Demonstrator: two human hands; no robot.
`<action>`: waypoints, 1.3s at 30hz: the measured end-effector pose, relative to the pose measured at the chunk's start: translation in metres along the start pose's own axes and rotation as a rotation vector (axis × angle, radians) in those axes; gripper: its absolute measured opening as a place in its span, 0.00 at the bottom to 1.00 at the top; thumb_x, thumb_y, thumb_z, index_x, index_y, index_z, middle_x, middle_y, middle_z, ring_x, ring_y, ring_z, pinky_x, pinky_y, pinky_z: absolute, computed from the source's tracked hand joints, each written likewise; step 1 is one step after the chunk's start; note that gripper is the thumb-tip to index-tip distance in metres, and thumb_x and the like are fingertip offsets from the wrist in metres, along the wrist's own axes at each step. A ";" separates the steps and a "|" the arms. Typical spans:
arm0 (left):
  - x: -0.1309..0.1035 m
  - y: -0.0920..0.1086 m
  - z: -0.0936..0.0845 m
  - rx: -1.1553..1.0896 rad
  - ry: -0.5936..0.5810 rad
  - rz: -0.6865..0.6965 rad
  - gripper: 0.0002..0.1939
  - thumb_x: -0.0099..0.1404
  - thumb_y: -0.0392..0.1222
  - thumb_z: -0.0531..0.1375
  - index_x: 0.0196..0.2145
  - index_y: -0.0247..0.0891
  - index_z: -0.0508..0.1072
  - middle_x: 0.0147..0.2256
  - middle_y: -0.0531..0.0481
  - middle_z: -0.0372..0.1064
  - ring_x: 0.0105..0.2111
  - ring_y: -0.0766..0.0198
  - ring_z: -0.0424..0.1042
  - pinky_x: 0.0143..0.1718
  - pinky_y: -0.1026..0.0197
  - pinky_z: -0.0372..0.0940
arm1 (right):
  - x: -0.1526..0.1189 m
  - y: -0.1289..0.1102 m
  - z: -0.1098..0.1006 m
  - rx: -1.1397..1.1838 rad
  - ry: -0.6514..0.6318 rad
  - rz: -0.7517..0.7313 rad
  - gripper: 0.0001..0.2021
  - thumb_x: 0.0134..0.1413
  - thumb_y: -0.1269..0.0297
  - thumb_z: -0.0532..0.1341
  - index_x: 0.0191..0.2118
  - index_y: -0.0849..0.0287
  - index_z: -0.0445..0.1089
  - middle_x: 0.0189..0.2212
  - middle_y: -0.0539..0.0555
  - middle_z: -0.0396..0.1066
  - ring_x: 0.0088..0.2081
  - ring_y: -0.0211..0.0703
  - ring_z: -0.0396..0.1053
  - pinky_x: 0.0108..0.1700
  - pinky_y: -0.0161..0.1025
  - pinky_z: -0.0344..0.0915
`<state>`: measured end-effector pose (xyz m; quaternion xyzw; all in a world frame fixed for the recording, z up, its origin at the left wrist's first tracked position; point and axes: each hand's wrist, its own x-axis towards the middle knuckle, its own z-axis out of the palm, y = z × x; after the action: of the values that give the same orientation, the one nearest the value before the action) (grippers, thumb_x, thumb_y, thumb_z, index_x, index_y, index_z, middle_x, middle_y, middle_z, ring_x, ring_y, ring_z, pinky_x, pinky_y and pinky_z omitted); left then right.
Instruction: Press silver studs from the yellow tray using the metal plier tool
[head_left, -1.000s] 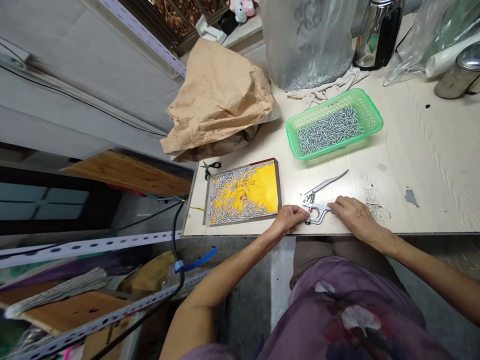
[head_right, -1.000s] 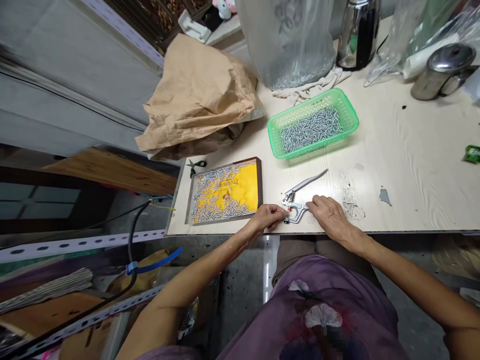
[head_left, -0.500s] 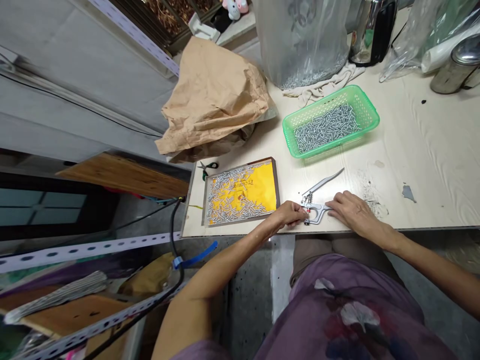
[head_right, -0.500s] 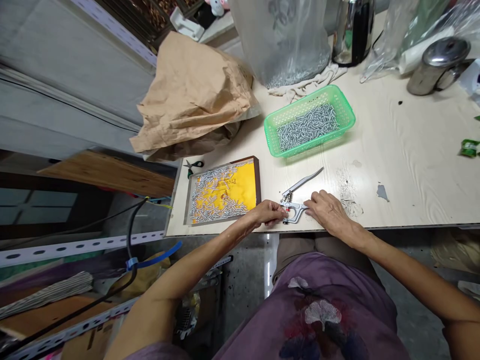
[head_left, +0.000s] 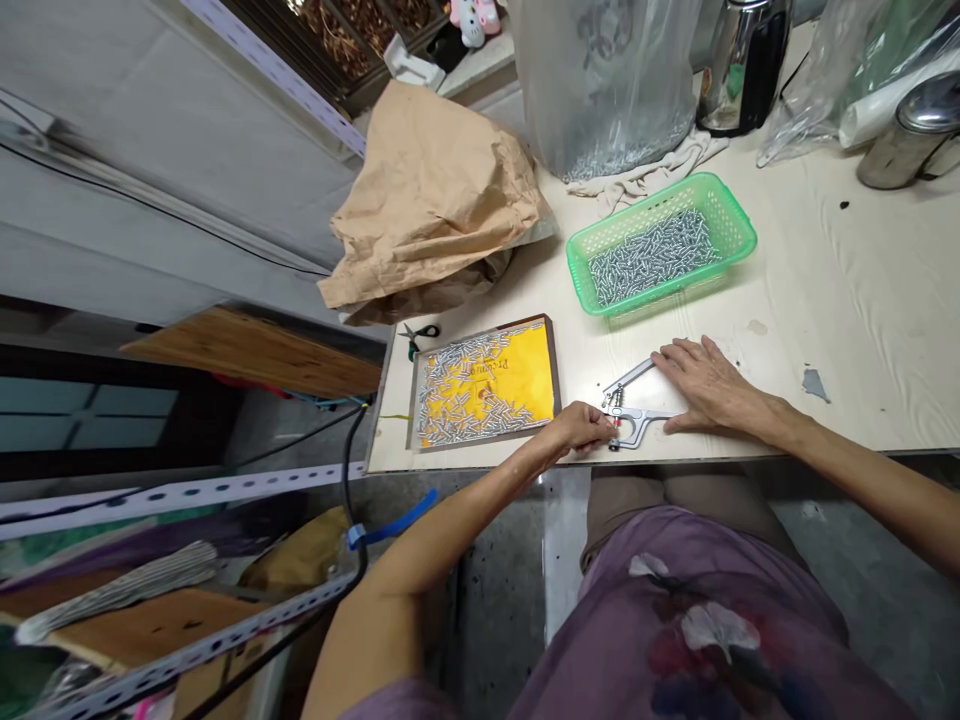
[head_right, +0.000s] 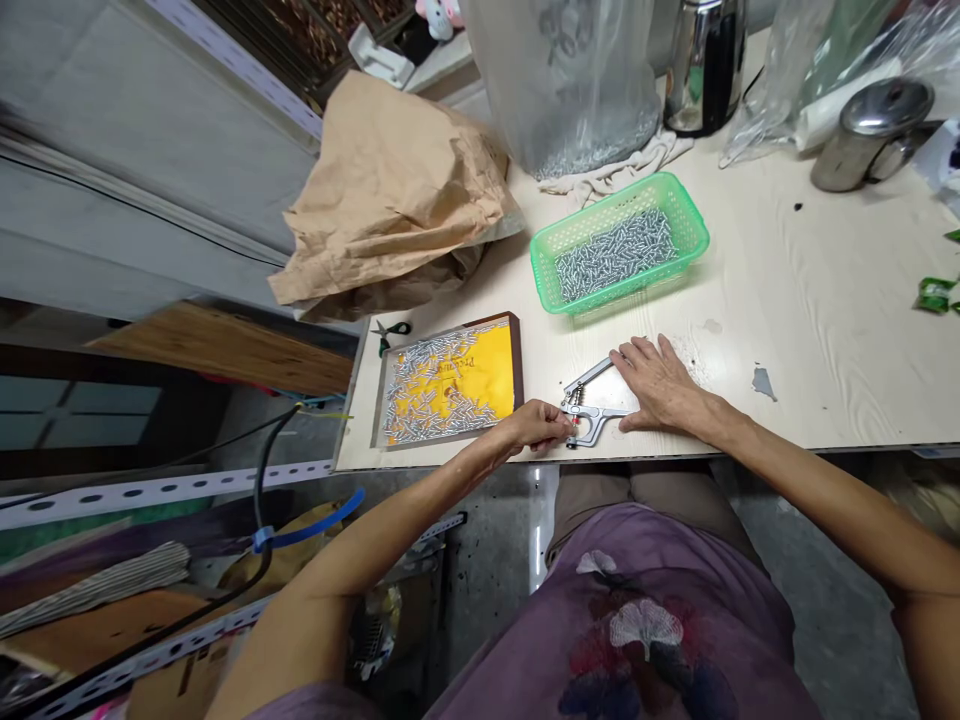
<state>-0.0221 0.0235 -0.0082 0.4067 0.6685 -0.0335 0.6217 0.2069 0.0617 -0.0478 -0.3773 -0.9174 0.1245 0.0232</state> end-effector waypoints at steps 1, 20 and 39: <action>0.000 -0.001 0.000 0.001 0.000 0.001 0.13 0.55 0.38 0.65 0.19 0.35 0.66 0.10 0.62 0.55 0.11 0.76 0.51 0.14 0.70 0.45 | 0.001 0.000 0.000 0.002 0.006 -0.002 0.49 0.44 0.39 0.65 0.64 0.67 0.53 0.58 0.71 0.61 0.60 0.67 0.54 0.61 0.64 0.48; -0.006 -0.016 0.006 0.333 0.255 0.175 0.16 0.60 0.47 0.62 0.20 0.34 0.70 0.15 0.56 0.60 0.18 0.71 0.59 0.22 0.67 0.53 | -0.003 -0.013 -0.007 -0.029 0.040 -0.009 0.25 0.50 0.55 0.66 0.51 0.64 0.67 0.45 0.63 0.69 0.47 0.57 0.63 0.55 0.54 0.52; 0.026 0.012 0.034 0.998 0.439 0.794 0.37 0.60 0.51 0.65 0.60 0.34 0.56 0.52 0.37 0.64 0.50 0.49 0.65 0.49 0.47 0.65 | -0.011 -0.004 -0.014 -0.069 -0.023 -0.003 0.31 0.45 0.53 0.69 0.53 0.66 0.65 0.46 0.65 0.69 0.46 0.58 0.65 0.47 0.48 0.60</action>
<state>0.0143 0.0258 -0.0327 0.8574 0.4837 -0.0240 0.1742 0.2135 0.0544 -0.0324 -0.3753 -0.9218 0.0969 -0.0002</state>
